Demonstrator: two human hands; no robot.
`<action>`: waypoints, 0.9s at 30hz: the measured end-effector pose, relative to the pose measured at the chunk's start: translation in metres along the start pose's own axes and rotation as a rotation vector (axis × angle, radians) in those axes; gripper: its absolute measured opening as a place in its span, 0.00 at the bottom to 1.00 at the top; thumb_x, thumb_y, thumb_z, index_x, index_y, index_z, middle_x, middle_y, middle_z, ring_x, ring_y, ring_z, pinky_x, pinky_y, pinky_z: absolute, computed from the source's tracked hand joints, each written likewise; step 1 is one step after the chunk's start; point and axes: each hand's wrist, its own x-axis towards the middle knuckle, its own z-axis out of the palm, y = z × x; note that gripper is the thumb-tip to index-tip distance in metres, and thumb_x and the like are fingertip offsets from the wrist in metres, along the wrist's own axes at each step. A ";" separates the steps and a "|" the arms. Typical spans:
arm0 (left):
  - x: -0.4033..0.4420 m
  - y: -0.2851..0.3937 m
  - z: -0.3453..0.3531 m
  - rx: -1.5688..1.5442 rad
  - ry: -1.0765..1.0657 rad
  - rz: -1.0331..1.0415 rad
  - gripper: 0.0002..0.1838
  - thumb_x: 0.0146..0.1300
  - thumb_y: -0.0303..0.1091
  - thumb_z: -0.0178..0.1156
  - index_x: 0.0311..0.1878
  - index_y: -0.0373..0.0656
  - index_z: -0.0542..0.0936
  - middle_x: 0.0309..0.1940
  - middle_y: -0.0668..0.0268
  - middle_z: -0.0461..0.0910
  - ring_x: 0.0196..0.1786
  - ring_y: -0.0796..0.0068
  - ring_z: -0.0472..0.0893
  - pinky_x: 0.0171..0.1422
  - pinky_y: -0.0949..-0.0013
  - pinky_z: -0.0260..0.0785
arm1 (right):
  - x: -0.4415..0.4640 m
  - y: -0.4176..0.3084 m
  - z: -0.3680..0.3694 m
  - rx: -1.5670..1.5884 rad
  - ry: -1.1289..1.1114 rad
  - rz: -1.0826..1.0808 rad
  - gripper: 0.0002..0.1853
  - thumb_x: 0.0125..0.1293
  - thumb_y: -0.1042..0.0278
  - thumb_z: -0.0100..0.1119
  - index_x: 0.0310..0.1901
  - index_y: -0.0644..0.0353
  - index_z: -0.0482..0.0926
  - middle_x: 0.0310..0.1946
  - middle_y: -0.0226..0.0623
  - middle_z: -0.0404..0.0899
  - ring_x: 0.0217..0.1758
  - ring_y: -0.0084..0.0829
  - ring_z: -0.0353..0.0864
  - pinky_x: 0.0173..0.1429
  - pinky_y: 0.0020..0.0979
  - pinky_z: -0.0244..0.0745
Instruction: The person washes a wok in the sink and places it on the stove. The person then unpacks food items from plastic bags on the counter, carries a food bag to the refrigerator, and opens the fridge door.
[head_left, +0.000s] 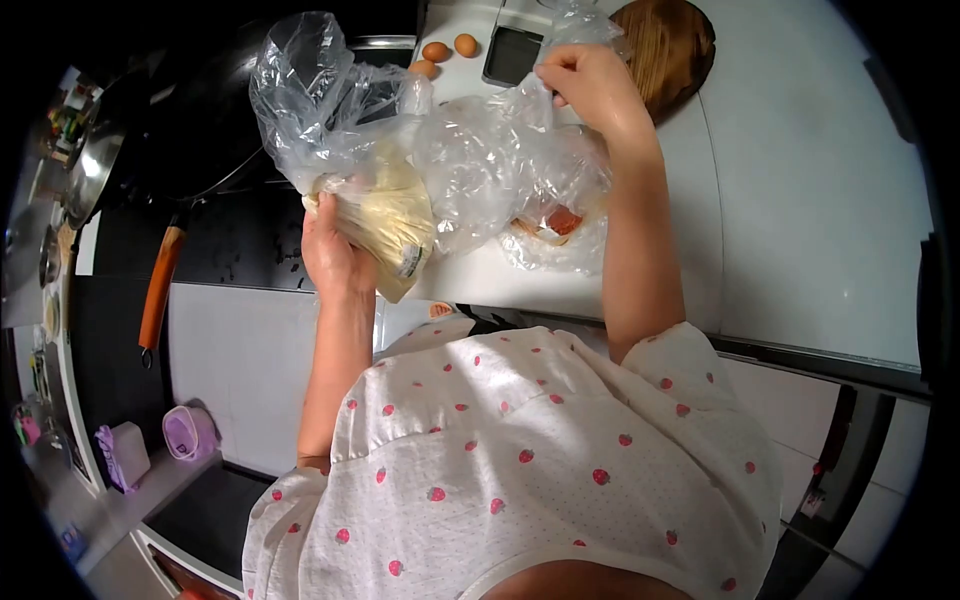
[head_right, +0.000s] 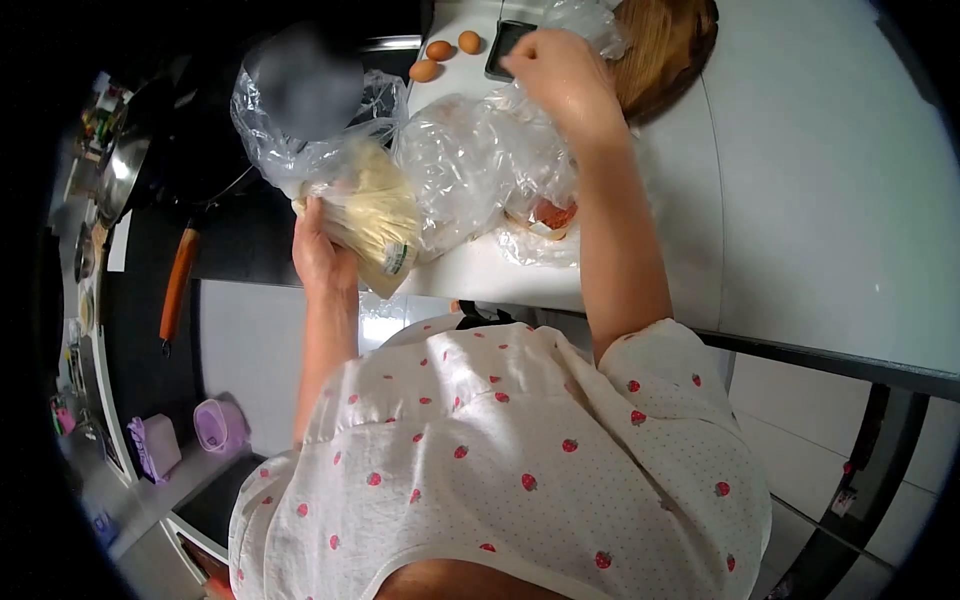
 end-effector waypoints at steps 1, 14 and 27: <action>0.003 -0.002 -0.001 -0.004 0.022 -0.013 0.14 0.65 0.31 0.46 0.51 0.35 0.66 0.47 0.58 0.71 0.50 0.65 0.73 0.56 0.61 0.66 | 0.020 0.020 0.000 -0.241 -0.066 0.137 0.17 0.49 0.63 0.61 0.41 0.61 0.77 0.37 0.42 0.78 0.39 0.34 0.78 0.44 0.33 0.72; 0.009 0.012 0.008 -0.092 0.033 -0.025 0.17 0.65 0.37 0.48 0.52 0.36 0.66 0.48 0.57 0.72 0.50 0.64 0.73 0.57 0.60 0.65 | 0.103 0.140 0.069 0.099 -0.109 0.092 0.20 0.53 0.58 0.60 0.43 0.64 0.76 0.38 0.39 0.79 0.40 0.31 0.76 0.43 0.31 0.70; -0.031 0.079 0.002 -0.147 -0.056 0.283 0.23 0.68 0.44 0.39 0.57 0.36 0.61 0.51 0.49 0.70 0.55 0.56 0.70 0.61 0.56 0.61 | 0.014 -0.075 -0.042 0.926 -0.197 -0.533 0.06 0.62 0.72 0.50 0.38 0.62 0.75 0.31 0.29 0.78 0.32 0.18 0.76 0.38 0.17 0.69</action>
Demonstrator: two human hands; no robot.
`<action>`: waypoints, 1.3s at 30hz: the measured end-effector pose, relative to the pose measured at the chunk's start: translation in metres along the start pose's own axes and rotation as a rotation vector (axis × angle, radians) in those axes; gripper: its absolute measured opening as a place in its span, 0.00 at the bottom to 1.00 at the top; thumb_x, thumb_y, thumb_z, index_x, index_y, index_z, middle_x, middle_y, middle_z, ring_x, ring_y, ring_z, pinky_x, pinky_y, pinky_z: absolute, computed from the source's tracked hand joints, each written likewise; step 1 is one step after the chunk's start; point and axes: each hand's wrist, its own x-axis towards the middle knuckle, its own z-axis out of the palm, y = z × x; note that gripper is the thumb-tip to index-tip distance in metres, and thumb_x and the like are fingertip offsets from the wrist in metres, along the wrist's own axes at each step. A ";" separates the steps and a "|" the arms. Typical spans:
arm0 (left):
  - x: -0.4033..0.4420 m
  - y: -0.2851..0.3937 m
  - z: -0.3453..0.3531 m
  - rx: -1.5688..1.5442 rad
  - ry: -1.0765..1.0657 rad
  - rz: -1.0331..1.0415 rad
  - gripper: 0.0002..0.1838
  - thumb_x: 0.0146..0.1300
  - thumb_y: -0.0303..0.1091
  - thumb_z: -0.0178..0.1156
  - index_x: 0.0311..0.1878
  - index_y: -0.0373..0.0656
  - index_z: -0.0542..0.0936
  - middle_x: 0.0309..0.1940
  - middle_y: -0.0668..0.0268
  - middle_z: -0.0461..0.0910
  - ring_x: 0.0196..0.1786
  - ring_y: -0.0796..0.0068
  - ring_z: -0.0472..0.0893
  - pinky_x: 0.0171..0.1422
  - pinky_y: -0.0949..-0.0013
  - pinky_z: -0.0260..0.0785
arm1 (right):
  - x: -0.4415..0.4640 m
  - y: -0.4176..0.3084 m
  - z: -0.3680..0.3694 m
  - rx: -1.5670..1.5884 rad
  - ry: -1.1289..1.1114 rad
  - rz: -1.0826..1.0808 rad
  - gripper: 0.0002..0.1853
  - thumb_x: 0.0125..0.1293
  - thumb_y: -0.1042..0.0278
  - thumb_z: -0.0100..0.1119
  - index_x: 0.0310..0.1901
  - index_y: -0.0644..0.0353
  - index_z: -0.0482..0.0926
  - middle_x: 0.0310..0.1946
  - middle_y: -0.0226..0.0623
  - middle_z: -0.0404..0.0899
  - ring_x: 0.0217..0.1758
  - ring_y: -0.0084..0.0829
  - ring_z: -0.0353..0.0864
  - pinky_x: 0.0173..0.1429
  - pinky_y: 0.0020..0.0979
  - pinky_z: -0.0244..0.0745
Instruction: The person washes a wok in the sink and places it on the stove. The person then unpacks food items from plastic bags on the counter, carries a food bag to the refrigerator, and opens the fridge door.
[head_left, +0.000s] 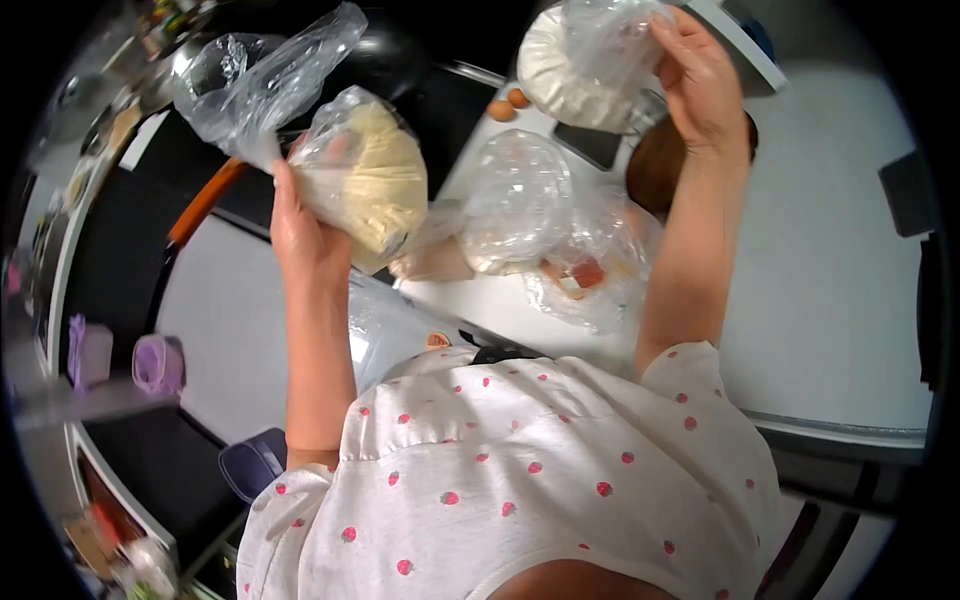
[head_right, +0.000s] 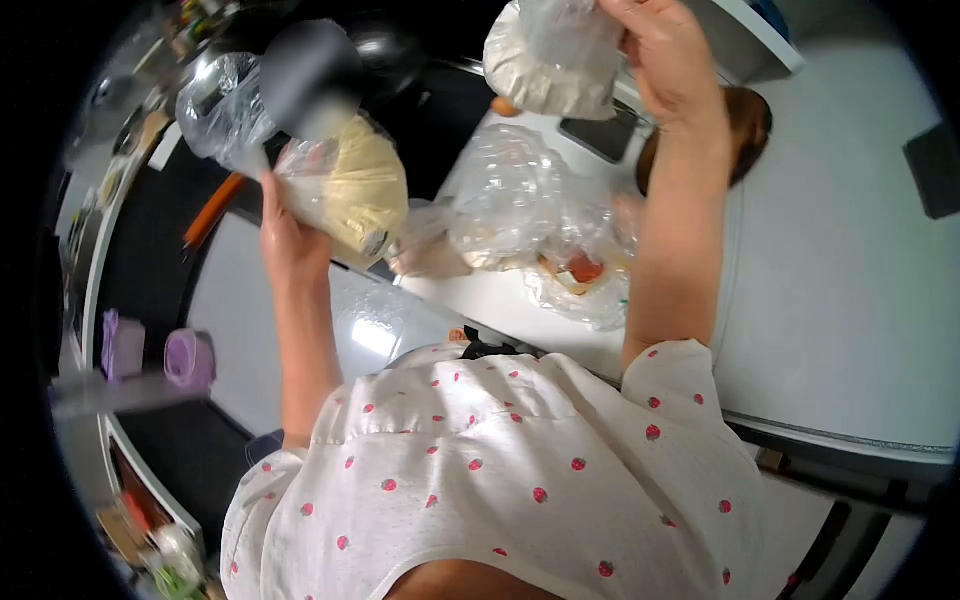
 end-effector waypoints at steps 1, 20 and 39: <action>-0.004 0.011 -0.006 -0.051 -0.014 -0.006 0.23 0.68 0.45 0.38 0.57 0.36 0.61 0.52 0.49 0.70 0.56 0.56 0.70 0.61 0.56 0.61 | 0.000 -0.006 0.011 -0.015 -0.102 -0.050 0.06 0.61 0.72 0.51 0.38 0.63 0.75 0.32 0.30 0.78 0.33 0.19 0.76 0.39 0.19 0.70; -0.194 0.194 -0.155 0.480 0.129 0.393 0.27 0.61 0.46 0.54 0.54 0.32 0.67 0.47 0.58 0.73 0.47 0.73 0.75 0.53 0.69 0.68 | -0.129 0.017 0.429 -0.201 -1.198 -0.141 0.09 0.51 0.71 0.56 0.32 0.67 0.78 0.23 0.34 0.76 0.27 0.20 0.74 0.35 0.22 0.70; -0.306 0.205 -0.207 0.480 1.161 0.851 0.14 0.58 0.27 0.52 0.48 0.36 0.73 0.42 0.64 0.76 0.46 0.76 0.74 0.51 0.74 0.65 | -0.251 0.055 0.591 0.116 -2.182 -0.348 0.22 0.50 0.61 0.64 0.42 0.68 0.73 0.30 0.44 0.77 0.33 0.30 0.76 0.38 0.30 0.70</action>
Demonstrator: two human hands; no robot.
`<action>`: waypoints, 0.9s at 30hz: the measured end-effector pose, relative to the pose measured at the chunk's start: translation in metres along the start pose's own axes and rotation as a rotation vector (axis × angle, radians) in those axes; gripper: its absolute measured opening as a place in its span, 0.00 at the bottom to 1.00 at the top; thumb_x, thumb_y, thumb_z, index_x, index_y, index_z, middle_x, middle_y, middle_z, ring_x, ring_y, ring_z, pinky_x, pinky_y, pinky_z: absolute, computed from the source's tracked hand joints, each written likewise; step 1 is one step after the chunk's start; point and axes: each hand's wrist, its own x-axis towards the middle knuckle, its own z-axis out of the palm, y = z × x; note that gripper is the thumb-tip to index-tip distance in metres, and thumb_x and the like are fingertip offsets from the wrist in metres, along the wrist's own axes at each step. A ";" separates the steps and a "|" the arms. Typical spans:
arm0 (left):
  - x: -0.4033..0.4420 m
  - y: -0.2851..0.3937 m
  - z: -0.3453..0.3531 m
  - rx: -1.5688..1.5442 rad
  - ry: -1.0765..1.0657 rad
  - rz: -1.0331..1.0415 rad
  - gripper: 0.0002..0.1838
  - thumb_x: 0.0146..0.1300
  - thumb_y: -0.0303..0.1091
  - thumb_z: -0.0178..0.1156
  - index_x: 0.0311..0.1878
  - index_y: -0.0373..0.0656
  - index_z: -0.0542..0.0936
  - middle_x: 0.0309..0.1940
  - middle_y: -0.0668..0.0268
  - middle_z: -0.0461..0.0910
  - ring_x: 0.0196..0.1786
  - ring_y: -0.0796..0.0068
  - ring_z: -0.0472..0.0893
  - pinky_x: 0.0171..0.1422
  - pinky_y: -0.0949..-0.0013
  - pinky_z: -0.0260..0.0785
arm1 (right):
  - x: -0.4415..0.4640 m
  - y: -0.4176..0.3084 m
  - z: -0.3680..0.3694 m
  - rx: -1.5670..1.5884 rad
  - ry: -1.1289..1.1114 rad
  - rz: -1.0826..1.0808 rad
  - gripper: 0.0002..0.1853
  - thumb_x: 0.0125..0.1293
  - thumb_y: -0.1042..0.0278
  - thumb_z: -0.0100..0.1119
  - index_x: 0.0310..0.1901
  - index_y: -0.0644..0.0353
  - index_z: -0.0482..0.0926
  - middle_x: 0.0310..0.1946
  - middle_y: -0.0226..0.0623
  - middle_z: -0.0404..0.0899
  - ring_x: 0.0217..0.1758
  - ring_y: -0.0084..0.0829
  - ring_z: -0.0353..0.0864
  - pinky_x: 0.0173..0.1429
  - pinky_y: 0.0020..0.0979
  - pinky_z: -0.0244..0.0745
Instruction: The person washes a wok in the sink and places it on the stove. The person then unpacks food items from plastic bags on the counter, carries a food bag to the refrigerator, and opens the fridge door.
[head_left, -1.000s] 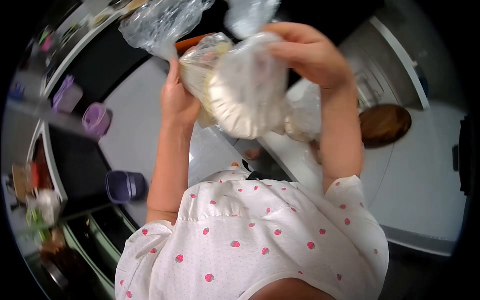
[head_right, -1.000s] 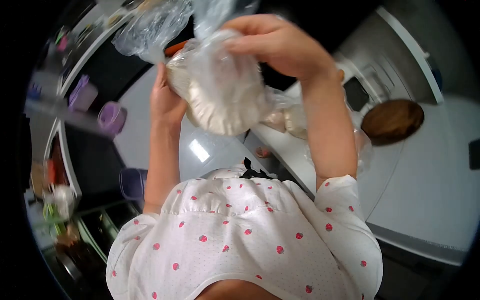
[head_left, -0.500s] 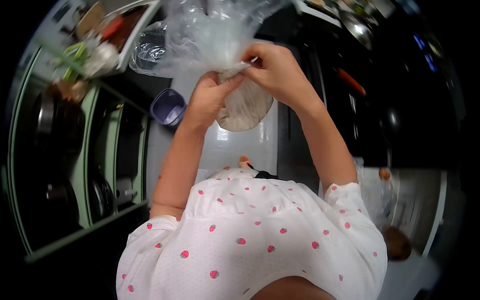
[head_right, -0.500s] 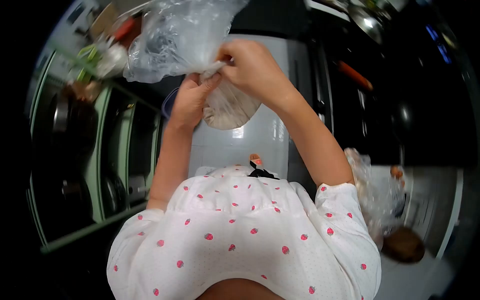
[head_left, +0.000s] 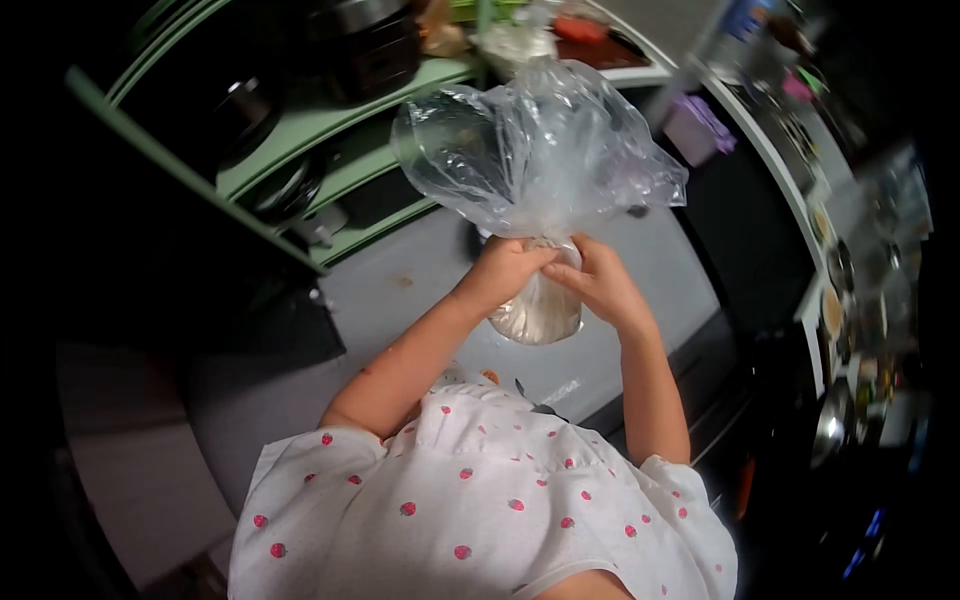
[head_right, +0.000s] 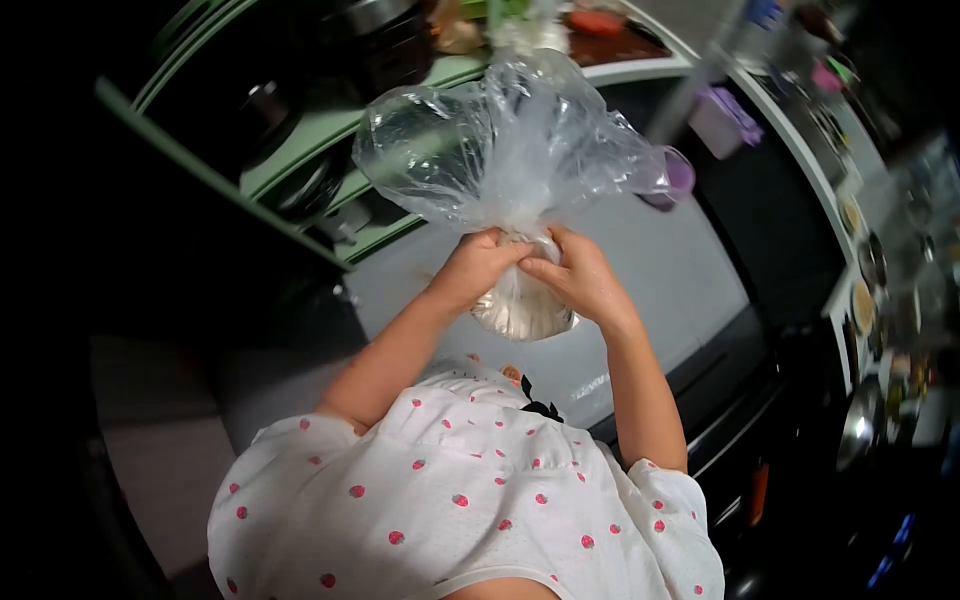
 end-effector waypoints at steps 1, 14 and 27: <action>-0.003 -0.003 0.000 0.008 0.076 0.020 0.14 0.55 0.26 0.53 0.46 0.36 0.73 0.40 0.65 0.76 0.43 0.76 0.75 0.48 0.73 0.66 | 0.000 0.000 0.001 0.067 -0.042 -0.033 0.22 0.51 0.60 0.64 0.41 0.68 0.73 0.30 0.39 0.77 0.33 0.26 0.74 0.38 0.28 0.69; -0.045 0.058 -0.102 0.197 0.418 0.056 0.13 0.54 0.31 0.60 0.42 0.34 0.75 0.37 0.64 0.76 0.38 0.80 0.75 0.40 0.77 0.68 | 0.096 -0.047 0.093 0.314 -0.501 0.051 0.15 0.54 0.60 0.64 0.35 0.66 0.80 0.29 0.28 0.79 0.31 0.18 0.72 0.39 0.23 0.69; -0.132 0.060 -0.219 0.497 0.826 0.407 0.30 0.49 0.31 0.63 0.56 0.36 0.65 0.49 0.58 0.71 0.51 0.67 0.70 0.58 0.66 0.61 | 0.139 -0.121 0.250 -0.081 -0.689 -0.460 0.22 0.56 0.66 0.58 0.50 0.65 0.68 0.47 0.45 0.72 0.51 0.37 0.70 0.55 0.34 0.63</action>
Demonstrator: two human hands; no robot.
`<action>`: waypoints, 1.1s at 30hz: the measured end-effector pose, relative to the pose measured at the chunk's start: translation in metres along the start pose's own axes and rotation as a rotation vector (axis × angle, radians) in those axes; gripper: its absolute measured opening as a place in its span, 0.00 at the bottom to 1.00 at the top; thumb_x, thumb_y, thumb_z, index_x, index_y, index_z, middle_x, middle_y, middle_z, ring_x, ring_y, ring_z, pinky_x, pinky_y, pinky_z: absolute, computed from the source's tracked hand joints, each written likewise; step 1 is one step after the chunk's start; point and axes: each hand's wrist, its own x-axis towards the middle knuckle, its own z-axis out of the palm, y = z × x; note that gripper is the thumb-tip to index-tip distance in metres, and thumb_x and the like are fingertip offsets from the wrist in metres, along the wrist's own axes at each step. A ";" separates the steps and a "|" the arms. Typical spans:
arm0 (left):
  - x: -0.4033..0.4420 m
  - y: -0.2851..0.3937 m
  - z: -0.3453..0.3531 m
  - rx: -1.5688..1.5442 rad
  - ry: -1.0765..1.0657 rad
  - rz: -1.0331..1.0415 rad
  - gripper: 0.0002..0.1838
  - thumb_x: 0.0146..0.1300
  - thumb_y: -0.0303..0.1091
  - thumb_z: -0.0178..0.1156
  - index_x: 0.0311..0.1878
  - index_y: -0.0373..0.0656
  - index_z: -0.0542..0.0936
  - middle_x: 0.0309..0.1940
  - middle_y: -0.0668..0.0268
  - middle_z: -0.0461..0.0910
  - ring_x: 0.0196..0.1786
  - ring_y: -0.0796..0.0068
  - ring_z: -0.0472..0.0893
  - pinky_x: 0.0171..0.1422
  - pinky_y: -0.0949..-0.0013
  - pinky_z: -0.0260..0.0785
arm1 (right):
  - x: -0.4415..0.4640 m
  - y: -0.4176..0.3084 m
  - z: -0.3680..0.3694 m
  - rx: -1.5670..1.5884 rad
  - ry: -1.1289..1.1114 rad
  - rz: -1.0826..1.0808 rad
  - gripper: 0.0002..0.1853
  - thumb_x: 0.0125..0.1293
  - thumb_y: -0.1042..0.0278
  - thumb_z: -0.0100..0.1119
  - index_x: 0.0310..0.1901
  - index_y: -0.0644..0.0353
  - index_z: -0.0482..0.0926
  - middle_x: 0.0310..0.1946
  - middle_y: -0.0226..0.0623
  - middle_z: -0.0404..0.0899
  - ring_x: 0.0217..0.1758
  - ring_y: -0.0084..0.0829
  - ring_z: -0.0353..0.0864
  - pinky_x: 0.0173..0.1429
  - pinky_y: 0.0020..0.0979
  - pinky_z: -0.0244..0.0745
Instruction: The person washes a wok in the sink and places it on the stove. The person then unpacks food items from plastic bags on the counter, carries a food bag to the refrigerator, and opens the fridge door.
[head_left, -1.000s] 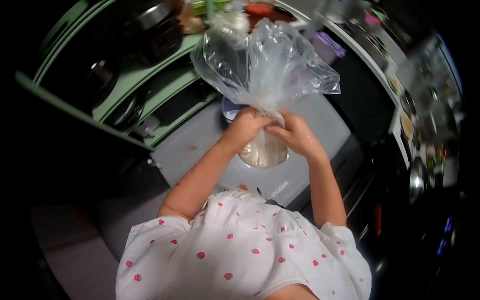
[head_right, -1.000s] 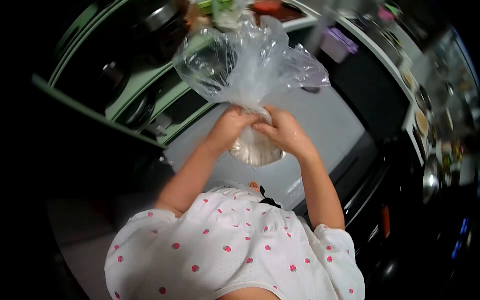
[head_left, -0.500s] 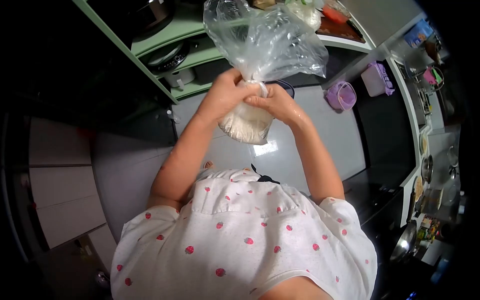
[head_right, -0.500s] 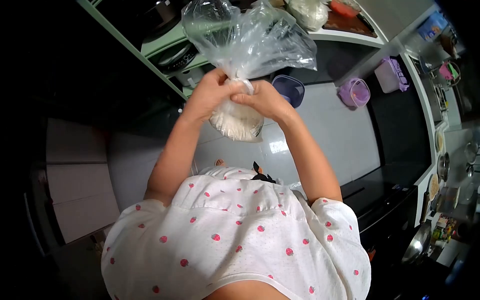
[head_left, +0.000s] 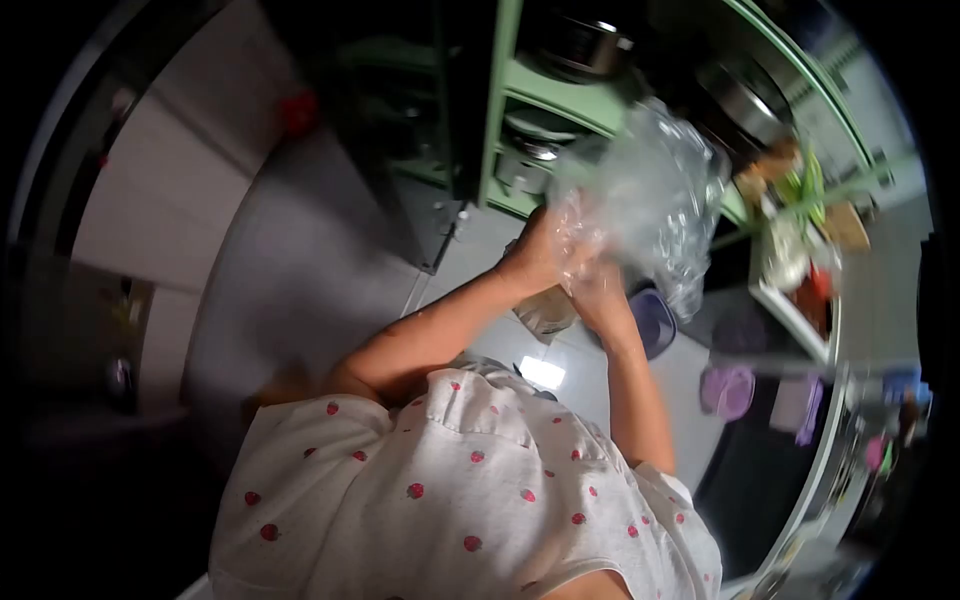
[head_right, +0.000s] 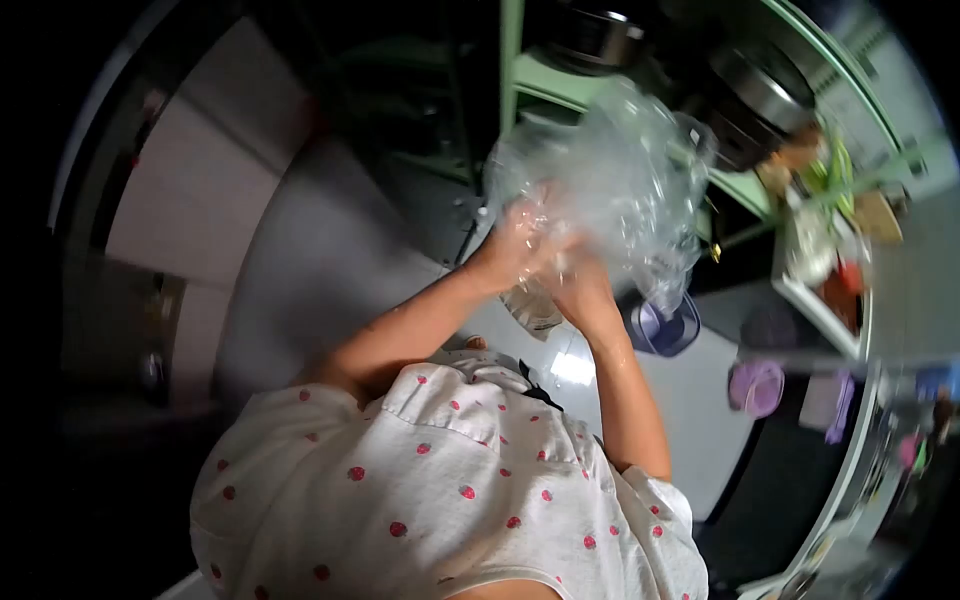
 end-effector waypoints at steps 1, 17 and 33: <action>-0.003 -0.008 -0.004 -0.235 0.121 -0.072 0.31 0.49 0.30 0.62 0.57 0.36 0.64 0.49 0.59 0.71 0.51 0.67 0.70 0.58 0.66 0.60 | 0.008 -0.008 0.005 0.099 -0.018 0.071 0.25 0.55 0.66 0.59 0.53 0.65 0.66 0.51 0.46 0.69 0.55 0.38 0.68 0.58 0.34 0.61; -0.118 -0.002 -0.176 -0.688 1.067 -0.166 0.25 0.56 0.34 0.60 0.56 0.36 0.67 0.40 0.61 0.76 0.43 0.74 0.75 0.43 0.71 0.70 | 0.144 -0.084 0.152 -0.109 -0.955 -0.173 0.16 0.51 0.56 0.61 0.33 0.61 0.80 0.26 0.45 0.79 0.32 0.38 0.79 0.42 0.35 0.70; -0.214 -0.060 -0.440 -0.609 1.090 -0.068 0.38 0.63 0.63 0.25 0.65 0.42 0.50 0.61 0.56 0.60 0.64 0.64 0.60 0.67 0.60 0.53 | 0.311 -0.271 0.347 0.905 -1.031 0.170 0.17 0.58 0.62 0.59 0.42 0.67 0.76 0.37 0.39 0.79 0.40 0.28 0.79 0.45 0.29 0.75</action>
